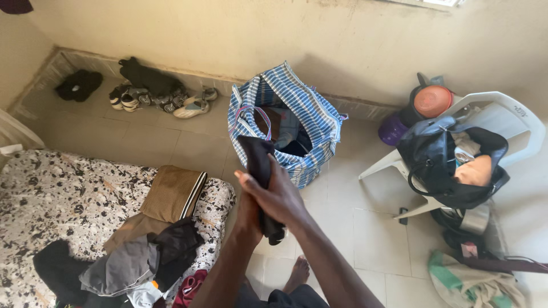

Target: The person folds several pieces of clothing on a bed and places them into two different bags. They handle dark shorts, an orange shirt, and other garments, folding each item by hand and packing them into a black duffel bag and a blue-and-white striped tote bag.

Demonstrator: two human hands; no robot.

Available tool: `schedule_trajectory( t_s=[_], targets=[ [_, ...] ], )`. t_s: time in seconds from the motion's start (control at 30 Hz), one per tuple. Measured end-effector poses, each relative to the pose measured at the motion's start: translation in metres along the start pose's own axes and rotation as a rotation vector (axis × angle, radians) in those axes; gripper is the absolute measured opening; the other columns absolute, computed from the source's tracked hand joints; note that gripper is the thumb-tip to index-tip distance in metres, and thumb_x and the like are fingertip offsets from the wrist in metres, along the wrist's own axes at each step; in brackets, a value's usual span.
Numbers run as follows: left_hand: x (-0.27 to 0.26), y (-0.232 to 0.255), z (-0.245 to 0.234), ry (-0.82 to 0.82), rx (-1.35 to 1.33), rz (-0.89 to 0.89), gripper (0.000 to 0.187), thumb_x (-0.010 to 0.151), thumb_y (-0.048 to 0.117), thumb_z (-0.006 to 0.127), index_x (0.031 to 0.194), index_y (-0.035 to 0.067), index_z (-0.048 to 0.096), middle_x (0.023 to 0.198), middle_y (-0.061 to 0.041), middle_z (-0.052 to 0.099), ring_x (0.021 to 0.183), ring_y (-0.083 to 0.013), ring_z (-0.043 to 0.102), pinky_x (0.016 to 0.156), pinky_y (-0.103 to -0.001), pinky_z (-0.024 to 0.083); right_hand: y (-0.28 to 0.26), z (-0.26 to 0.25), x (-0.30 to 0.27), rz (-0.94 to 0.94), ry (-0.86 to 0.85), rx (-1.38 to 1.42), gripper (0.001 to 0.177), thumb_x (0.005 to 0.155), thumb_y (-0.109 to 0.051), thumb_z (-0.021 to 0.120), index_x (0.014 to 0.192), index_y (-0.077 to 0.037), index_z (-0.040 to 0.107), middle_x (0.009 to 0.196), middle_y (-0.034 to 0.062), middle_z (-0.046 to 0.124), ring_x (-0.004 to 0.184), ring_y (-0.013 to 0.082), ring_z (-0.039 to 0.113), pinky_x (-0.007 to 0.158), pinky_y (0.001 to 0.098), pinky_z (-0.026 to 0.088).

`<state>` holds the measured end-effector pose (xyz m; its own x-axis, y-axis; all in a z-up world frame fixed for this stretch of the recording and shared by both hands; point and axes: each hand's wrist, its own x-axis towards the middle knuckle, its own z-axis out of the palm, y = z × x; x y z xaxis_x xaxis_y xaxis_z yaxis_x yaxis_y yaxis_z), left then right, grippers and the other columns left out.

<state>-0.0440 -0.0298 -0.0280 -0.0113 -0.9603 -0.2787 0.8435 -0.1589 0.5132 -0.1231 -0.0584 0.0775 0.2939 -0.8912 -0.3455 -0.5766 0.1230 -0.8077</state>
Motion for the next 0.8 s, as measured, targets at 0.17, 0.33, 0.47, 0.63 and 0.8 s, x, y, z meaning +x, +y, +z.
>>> schedule_trajectory(
  t_s=[0.17, 0.33, 0.47, 0.63, 0.8],
  targets=[
    [-0.011, 0.014, 0.047, -0.055, 0.371, 0.191, 0.081, 0.097, 0.066, 0.022, 0.165, 0.024, 0.013, 0.169, -0.005, 0.027, 0.152, -0.0249, 0.033, 0.122, -0.04, 0.031, 0.034, -0.05, 0.016, -0.134, -0.017, 0.792, 0.055, 0.098, -0.031, 0.065, 0.144, -0.003, 0.056, 0.123, 0.0143, 0.068, 0.109, 0.0229, 0.066, 0.094, 0.0377, 0.054],
    [0.0, 0.017, 0.078, 0.197, 0.632, 0.117, 0.074, 0.096, 0.065, 0.019, 0.163, 0.032, 0.016, 0.173, 0.005, 0.018, 0.156, -0.0184, 0.024, 0.121, -0.042, 0.022, 0.069, -0.106, 0.028, 0.089, -0.107, 1.169, 0.047, 0.094, -0.028, 0.063, 0.135, -0.006, 0.057, 0.113, 0.012, 0.072, 0.094, 0.0249, 0.073, 0.082, 0.0432, 0.062],
    [0.01, -0.01, 0.09, 0.216, 0.393, -0.009, 0.075, 0.096, 0.066, 0.026, 0.163, 0.031, 0.021, 0.17, 0.001, 0.03, 0.153, -0.02, 0.033, 0.122, -0.041, 0.028, 0.083, -0.132, 0.043, -0.049, -0.176, 1.349, 0.049, 0.099, -0.028, 0.064, 0.139, -0.002, 0.055, 0.119, 0.0143, 0.071, 0.101, 0.0251, 0.073, 0.09, 0.0414, 0.061],
    [0.025, -0.048, 0.1, -0.023, -0.029, 0.032, 0.079, 0.095, 0.068, 0.03, 0.161, 0.026, 0.028, 0.164, -0.007, 0.038, 0.147, -0.0256, 0.041, 0.12, -0.043, 0.037, 0.107, -0.14, 0.058, -0.031, -0.333, 1.502, 0.046, 0.1, -0.027, 0.058, 0.137, 0.002, 0.055, 0.122, 0.0175, 0.072, 0.106, 0.0269, 0.074, 0.096, 0.0403, 0.061],
    [0.049, -0.072, 0.1, -0.086, -0.272, -0.049, 0.093, 0.096, 0.077, 0.034, 0.153, 0.004, 0.041, 0.149, -0.021, 0.05, 0.133, -0.0334, 0.051, 0.114, -0.046, 0.041, 0.135, -0.136, 0.07, 0.059, -0.289, 1.39, 0.038, 0.104, -0.021, 0.055, 0.136, -0.002, 0.057, 0.12, 0.0129, 0.071, 0.103, 0.0237, 0.073, 0.091, 0.0383, 0.06]
  ],
)
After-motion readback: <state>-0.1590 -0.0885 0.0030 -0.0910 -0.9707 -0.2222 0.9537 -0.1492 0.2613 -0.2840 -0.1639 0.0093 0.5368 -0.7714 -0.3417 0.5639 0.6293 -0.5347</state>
